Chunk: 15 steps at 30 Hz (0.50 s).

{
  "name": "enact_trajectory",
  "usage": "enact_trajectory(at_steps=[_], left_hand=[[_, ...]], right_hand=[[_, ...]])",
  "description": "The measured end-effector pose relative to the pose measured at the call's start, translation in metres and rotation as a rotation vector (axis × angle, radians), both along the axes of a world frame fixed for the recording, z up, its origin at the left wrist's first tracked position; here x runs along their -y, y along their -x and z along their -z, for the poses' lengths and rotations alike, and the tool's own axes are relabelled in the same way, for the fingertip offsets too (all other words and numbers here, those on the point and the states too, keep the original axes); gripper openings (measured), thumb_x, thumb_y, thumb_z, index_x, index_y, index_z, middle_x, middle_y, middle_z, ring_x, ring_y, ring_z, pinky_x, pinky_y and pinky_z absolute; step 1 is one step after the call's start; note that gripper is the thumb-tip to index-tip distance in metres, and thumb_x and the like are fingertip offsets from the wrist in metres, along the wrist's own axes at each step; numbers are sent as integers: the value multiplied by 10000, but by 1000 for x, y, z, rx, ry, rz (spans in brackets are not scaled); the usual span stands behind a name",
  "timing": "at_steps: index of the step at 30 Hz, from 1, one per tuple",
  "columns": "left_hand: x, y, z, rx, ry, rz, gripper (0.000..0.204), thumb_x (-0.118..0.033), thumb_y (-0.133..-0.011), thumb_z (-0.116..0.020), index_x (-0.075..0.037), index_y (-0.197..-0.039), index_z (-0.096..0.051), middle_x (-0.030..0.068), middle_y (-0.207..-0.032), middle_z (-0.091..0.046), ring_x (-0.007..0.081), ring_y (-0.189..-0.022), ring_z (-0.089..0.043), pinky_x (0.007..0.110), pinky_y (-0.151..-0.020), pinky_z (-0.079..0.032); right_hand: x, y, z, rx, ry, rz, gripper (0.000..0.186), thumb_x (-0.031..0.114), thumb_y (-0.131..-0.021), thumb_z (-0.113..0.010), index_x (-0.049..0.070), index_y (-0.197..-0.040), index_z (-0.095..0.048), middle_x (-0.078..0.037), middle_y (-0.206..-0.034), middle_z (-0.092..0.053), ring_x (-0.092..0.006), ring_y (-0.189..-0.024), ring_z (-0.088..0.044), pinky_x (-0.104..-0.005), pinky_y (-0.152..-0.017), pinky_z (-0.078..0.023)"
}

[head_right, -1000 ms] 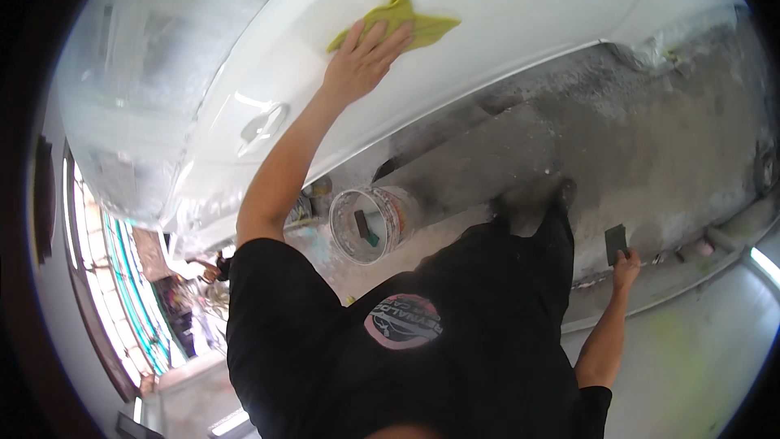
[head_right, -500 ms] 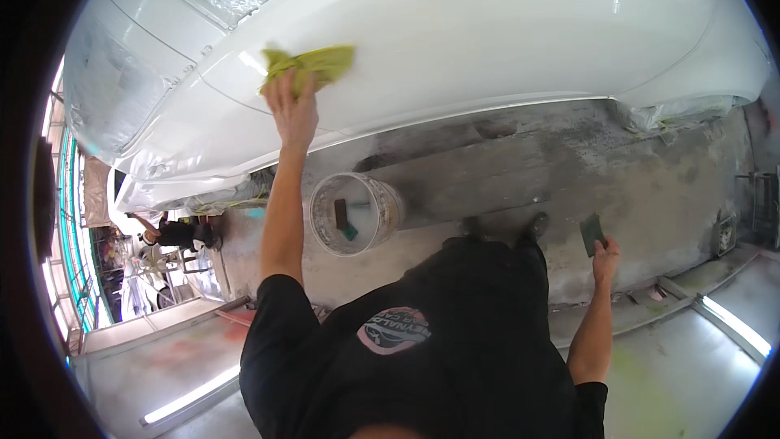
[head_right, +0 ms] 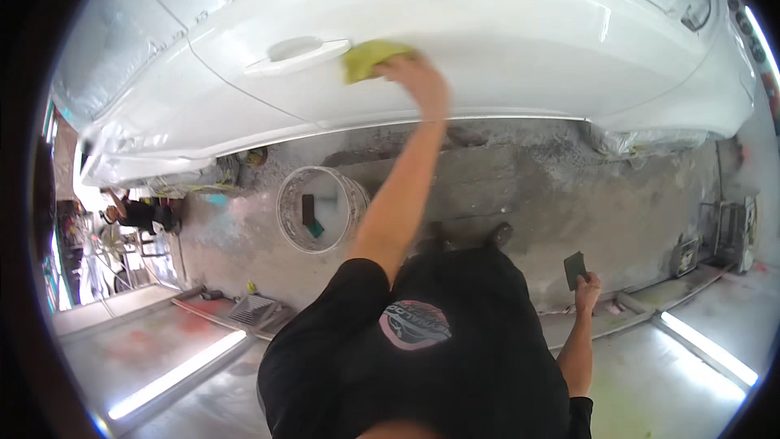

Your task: Wet sand the white body panels of a truck using a sanding block and water from a bucket.

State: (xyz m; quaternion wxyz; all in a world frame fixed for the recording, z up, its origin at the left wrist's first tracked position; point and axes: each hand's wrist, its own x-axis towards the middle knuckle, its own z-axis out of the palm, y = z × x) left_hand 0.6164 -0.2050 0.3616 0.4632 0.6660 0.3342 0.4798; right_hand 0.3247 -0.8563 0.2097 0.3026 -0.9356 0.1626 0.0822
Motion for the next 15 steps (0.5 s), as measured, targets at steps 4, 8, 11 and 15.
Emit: enact_trajectory(at_steps=[4, 8, 11, 15], left_hand=[[6, 39, 17, -316, -462, 190, 599, -176, -1084, -543, 139, -1552, -341, 460, -1669, -159, 672, -1539, -152, 735, -1265, -130], [-99, 89, 43, -327, -432, 167, 614, -203, -1071, -573, 47, -1602, -390, 358, -1732, -189, 607, -1579, -176, 673, -1296, -169], [-181, 108, 21, 134, -117, -167, 787, -190, -1107, -515, -5, -1729, -71, 332, -1763, -116, 485, -1634, -168, 532, -1345, -183], [-305, 163, 22, 408, 131, -243, 826, -168, -1117, -466, 20, -1714, 73, 319, -1771, -68, 444, -1641, -159, 472, -1354, -174]], right_hand=[[-73, -71, -44, 98, 70, -277, 239, 142, -965, -686, -55, -1096, -719, -192, -866, -724, -299, -818, -710, -436, -775, -548], [-116, -93, -84, 192, -23, -333, 232, 130, -972, -689, -47, -1119, -716, -205, -891, -729, -309, -819, -706, -432, -775, -545], [-121, -77, -95, 168, -27, -317, 235, 141, -981, -686, -71, -1083, -678, -117, -871, -700, -197, -797, -645, -367, -747, -520], [-155, -48, -105, 115, 182, -382, 199, 102, -964, -686, -32, -1109, -716, -203, -903, -741, -309, -813, -710, -426, -776, -548]])
